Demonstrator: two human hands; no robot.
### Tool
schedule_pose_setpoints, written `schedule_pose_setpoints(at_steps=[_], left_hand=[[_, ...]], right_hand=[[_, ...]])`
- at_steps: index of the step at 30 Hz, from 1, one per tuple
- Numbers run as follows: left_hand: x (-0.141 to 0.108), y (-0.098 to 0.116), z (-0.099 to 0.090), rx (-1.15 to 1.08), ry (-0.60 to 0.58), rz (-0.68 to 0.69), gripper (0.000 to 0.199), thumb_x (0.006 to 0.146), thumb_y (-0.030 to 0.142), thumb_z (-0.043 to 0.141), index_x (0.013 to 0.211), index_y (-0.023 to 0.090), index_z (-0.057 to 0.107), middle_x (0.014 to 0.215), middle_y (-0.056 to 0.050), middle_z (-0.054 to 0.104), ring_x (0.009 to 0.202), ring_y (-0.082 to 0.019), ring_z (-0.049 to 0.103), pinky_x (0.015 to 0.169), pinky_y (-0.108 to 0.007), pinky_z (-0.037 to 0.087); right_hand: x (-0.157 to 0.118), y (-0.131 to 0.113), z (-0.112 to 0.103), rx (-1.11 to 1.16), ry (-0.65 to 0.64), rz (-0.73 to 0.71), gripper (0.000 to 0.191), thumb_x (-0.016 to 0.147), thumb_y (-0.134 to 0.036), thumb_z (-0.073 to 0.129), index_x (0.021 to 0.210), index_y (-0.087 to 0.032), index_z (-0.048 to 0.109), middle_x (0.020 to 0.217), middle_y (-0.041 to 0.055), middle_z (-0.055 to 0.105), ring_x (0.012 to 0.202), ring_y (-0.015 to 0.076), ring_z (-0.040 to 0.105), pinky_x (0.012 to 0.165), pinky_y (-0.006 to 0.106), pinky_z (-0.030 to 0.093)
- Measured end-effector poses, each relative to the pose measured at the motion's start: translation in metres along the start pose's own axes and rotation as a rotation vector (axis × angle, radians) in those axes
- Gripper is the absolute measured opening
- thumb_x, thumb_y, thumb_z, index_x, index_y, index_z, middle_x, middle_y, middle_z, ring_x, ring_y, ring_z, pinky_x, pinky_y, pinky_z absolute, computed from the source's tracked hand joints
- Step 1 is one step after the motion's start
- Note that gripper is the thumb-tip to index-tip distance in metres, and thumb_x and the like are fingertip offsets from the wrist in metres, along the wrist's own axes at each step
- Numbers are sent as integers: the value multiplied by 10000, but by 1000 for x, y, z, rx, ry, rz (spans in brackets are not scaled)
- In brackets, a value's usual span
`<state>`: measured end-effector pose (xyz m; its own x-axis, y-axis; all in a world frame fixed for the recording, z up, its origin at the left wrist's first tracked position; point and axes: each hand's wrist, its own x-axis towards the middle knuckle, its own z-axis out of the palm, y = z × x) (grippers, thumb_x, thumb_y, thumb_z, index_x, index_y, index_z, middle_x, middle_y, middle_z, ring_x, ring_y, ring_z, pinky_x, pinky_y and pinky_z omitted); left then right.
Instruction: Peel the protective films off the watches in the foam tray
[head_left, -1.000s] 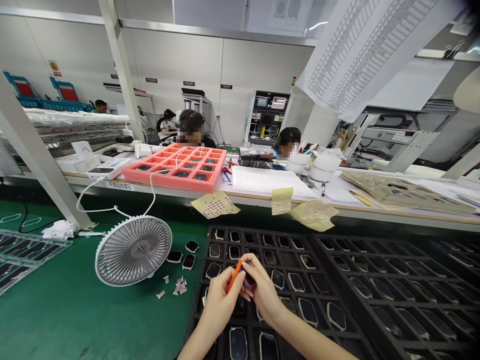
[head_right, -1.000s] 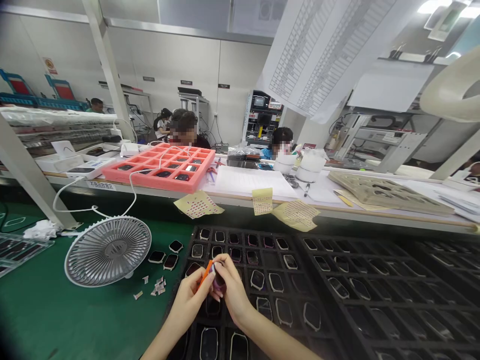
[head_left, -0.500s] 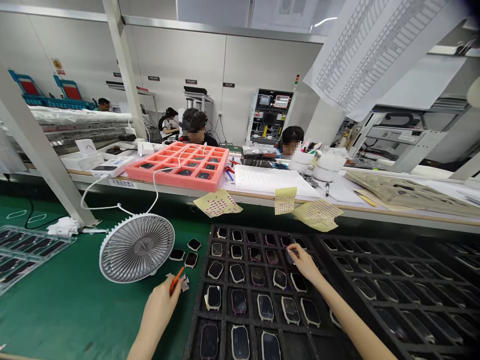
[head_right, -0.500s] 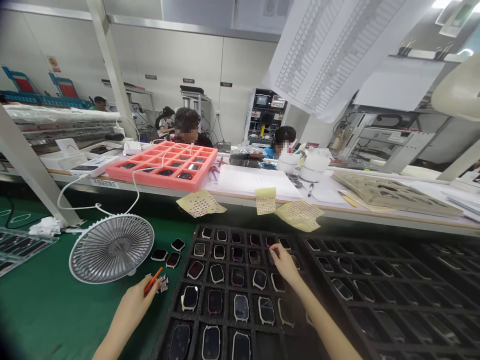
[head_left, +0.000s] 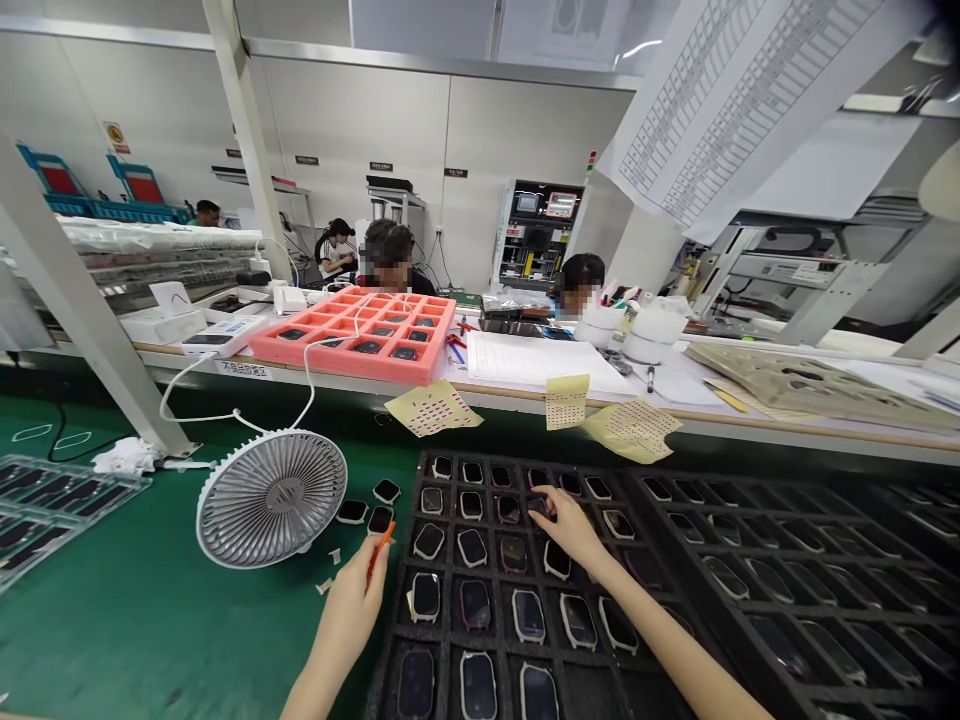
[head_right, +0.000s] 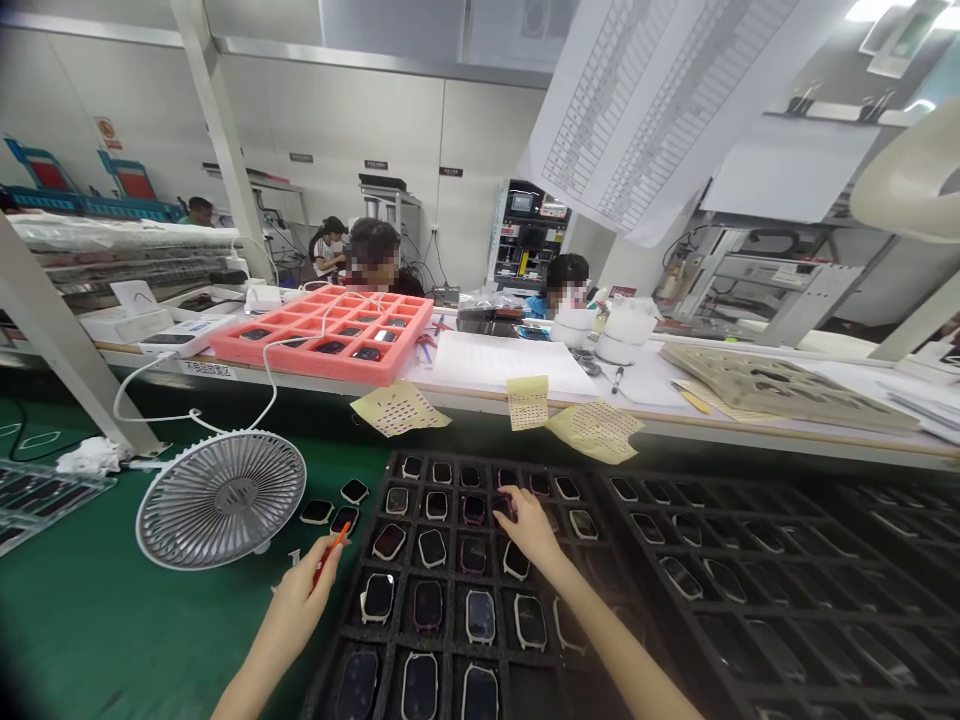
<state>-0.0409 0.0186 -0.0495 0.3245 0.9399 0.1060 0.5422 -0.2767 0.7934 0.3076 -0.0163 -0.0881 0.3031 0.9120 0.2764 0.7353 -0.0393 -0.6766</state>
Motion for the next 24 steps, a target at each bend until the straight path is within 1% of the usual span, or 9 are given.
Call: schedule_pose_setpoints(at_steps=[2,6,9,11,13,14,16,19,24], left_hand=[[-2,8,5,-27,-23,21,371,908,467,324,1014,228,587,691,-19,625,651,-227,611,590,-264,421],[-5,29,15,-153,-114,52,396,906,478,387,1105,224,617,639,2,588,572,-188,546,543,-232,368],[-7,47,22,-260,-209,81,401,906,482,411,1089,216,649,630,7,550,563,-159,485,512,-219,318],[-7,58,28,-316,-285,103,405,913,477,404,1043,196,665,595,24,486,551,-137,430,509,-216,290],[-6,65,36,-386,-342,108,422,921,480,385,988,166,659,545,52,399,516,-114,368,503,-215,268],[-5,68,39,-426,-358,102,431,923,487,376,947,154,647,523,65,362,494,-105,340,496,-215,259],[-4,71,45,-494,-380,84,442,921,509,363,845,149,607,496,81,328,457,-90,298,475,-214,246],[-5,74,49,-545,-403,80,451,912,533,370,743,157,553,494,81,340,432,-76,275,450,-214,233],[-6,74,48,-545,-381,113,455,914,528,377,724,153,552,498,76,347,439,-73,283,457,-219,237]], right_hand=[[0,-4,1,65,-16,15,298,693,-325,608,979,-243,627,621,-28,530,590,196,519,650,352,445],[0,-20,1,214,-7,33,258,766,-381,551,973,-243,621,688,-14,555,623,182,540,651,342,448],[-5,-45,1,354,-43,58,323,832,-486,468,987,-230,590,671,-19,540,529,155,518,498,289,429],[-13,-69,2,528,-107,93,343,833,-525,486,986,-230,569,661,-32,536,485,135,512,427,251,399],[-23,-96,4,885,-191,197,309,797,-494,602,950,-229,564,616,-59,511,446,105,486,406,217,373],[-28,-108,6,1008,-228,231,291,791,-473,632,929,-227,559,578,-73,493,424,92,467,395,202,358],[-35,-129,9,1160,-288,268,255,800,-447,646,879,-228,541,527,-92,464,387,76,435,372,185,339],[-39,-145,15,1230,-317,276,262,795,-441,659,804,-223,515,537,-93,481,359,63,428,343,181,353],[-37,-148,24,1266,-282,300,300,771,-453,681,767,-217,495,539,-94,501,328,47,412,311,168,350]])
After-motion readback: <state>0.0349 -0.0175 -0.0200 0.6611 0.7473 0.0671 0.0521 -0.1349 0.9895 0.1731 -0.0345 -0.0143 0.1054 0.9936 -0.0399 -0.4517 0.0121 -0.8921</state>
